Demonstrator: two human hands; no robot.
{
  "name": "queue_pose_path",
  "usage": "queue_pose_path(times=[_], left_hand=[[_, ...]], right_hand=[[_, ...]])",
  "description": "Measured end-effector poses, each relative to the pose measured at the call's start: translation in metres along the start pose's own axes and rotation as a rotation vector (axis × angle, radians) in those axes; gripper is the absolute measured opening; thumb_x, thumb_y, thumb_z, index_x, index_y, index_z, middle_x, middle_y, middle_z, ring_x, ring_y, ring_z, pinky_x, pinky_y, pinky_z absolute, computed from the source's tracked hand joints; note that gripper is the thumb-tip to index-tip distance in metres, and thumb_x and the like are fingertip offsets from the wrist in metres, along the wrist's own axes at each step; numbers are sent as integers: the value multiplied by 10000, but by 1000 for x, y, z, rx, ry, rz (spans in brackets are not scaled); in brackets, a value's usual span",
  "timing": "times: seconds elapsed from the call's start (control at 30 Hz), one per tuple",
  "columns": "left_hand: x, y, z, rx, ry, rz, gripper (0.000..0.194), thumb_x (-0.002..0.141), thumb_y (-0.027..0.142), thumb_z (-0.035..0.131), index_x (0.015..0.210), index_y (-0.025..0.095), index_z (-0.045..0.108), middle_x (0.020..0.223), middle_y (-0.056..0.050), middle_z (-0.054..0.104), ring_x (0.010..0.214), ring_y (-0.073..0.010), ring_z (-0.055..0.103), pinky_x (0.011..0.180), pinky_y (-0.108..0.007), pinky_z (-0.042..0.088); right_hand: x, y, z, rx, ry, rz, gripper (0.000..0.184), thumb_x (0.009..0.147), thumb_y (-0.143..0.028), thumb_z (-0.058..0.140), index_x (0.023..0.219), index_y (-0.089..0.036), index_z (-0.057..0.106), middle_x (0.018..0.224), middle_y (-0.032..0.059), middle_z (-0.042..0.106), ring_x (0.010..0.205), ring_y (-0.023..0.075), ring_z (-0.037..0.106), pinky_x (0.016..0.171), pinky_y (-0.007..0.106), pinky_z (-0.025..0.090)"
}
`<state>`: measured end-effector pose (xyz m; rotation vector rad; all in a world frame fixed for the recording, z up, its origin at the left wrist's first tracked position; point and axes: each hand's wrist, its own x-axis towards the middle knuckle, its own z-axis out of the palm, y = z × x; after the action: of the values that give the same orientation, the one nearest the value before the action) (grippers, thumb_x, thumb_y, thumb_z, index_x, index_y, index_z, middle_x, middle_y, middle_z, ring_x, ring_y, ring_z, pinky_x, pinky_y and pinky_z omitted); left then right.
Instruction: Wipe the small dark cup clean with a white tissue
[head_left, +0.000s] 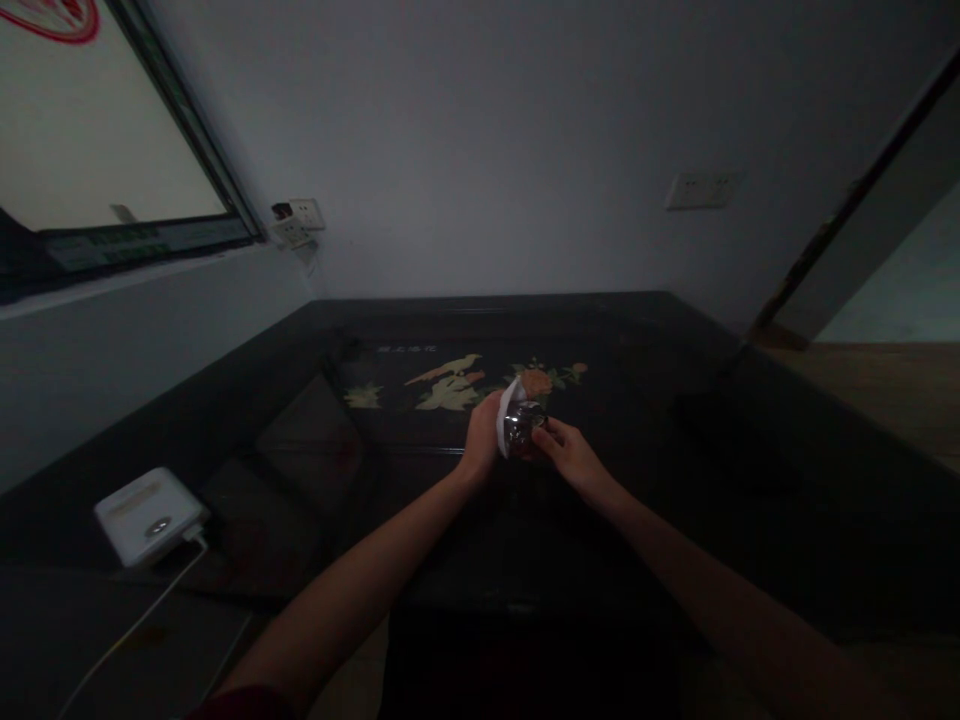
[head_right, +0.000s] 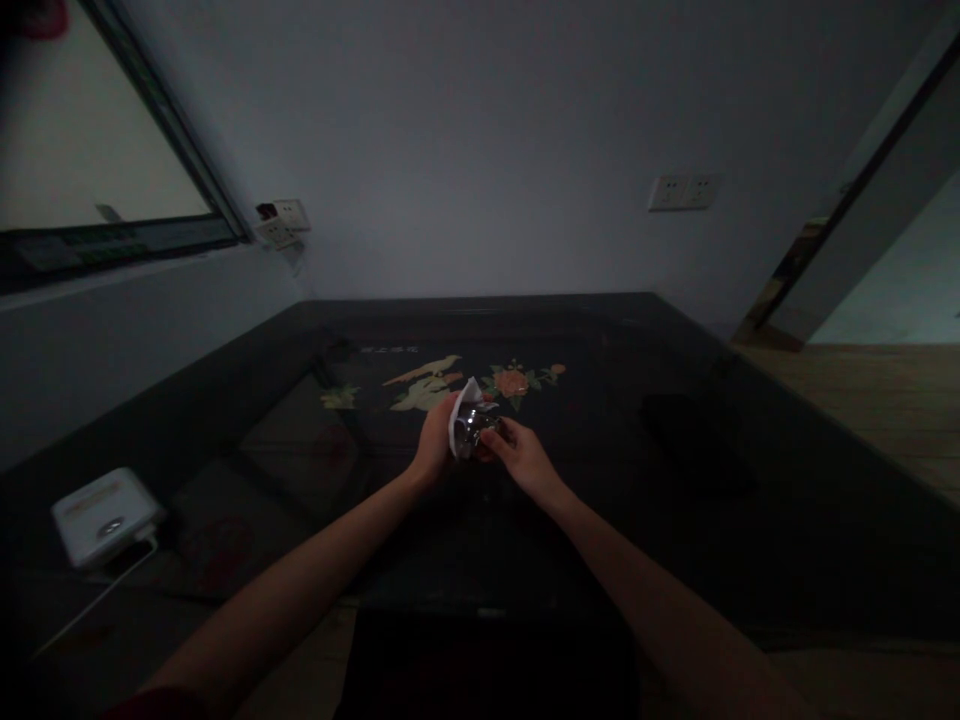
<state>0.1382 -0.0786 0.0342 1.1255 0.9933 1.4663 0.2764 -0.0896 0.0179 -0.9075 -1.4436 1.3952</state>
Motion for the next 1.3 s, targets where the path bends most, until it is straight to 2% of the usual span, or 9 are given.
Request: queue_pose_path(times=[0.17, 0.27, 0.47, 0.6, 0.8, 0.9, 1.0, 1.17, 1.3], left_hand=[[-11, 5, 1, 371, -96, 403, 361, 900, 373, 361, 932, 159, 651, 983, -88, 652, 954, -207, 575, 875, -319, 412], [-11, 7, 2, 395, -142, 479, 357, 906, 348, 352, 922, 164, 657, 1007, -91, 644, 988, -203, 566, 904, -317, 396], [2, 0, 1, 101, -21, 129, 315, 819, 351, 430, 848, 141, 662, 815, -53, 672, 773, -177, 594, 717, -271, 444], [3, 1, 4, -174, -32, -121, 323, 756, 386, 468, 793, 128, 659, 750, -62, 677, 754, -191, 619, 704, -277, 457], [0, 3, 8, -390, -96, -200, 353, 767, 353, 393, 747, 123, 661, 746, -80, 687, 763, -199, 640, 718, -292, 476], [0, -1, 5, -239, -44, -103, 357, 785, 377, 410, 793, 123, 661, 752, -68, 683, 713, -184, 623, 677, -281, 466], [-5, 0, 2, 8, 1, 115, 353, 819, 391, 427, 869, 132, 662, 829, -66, 683, 754, -180, 610, 706, -279, 455], [-16, 11, 1, 394, -118, 491, 298, 868, 331, 428, 886, 181, 684, 987, -82, 669, 1004, -217, 568, 921, -346, 396], [-12, 11, 1, 414, -126, 456, 286, 857, 318, 443, 889, 178, 690, 973, -81, 675, 973, -217, 580, 904, -344, 407]], right_hand=[[1, 4, -2, -53, 54, 0, 483, 654, -589, 656, 857, -155, 593, 802, 48, 660, 736, 202, 632, 698, 333, 504], [0, 5, -1, -82, 66, -20, 480, 677, -582, 637, 878, -147, 596, 827, 54, 662, 769, 208, 627, 712, 330, 498], [-3, 1, 1, -73, 29, -45, 488, 692, -580, 627, 934, -157, 600, 871, 59, 672, 777, 211, 640, 709, 332, 514], [-3, -1, 2, -36, -21, -78, 515, 705, -583, 619, 987, -153, 600, 928, 80, 673, 804, 217, 646, 716, 337, 520], [-2, -2, 2, -12, -48, -63, 547, 705, -603, 608, 1000, -143, 600, 929, 91, 674, 792, 219, 652, 689, 336, 523], [-2, -3, 2, -13, -45, -23, 527, 705, -608, 603, 949, -141, 600, 856, 77, 673, 739, 207, 649, 682, 340, 521], [-2, -1, 1, -35, -12, -14, 515, 683, -619, 614, 884, -144, 605, 802, 66, 665, 713, 207, 639, 667, 339, 510], [0, 3, 2, -99, 55, -28, 472, 666, -570, 656, 888, -156, 611, 844, 63, 673, 785, 224, 638, 724, 346, 498], [0, 2, 3, -77, 61, -2, 463, 671, -587, 637, 853, -162, 608, 812, 47, 669, 742, 204, 632, 696, 335, 513]])
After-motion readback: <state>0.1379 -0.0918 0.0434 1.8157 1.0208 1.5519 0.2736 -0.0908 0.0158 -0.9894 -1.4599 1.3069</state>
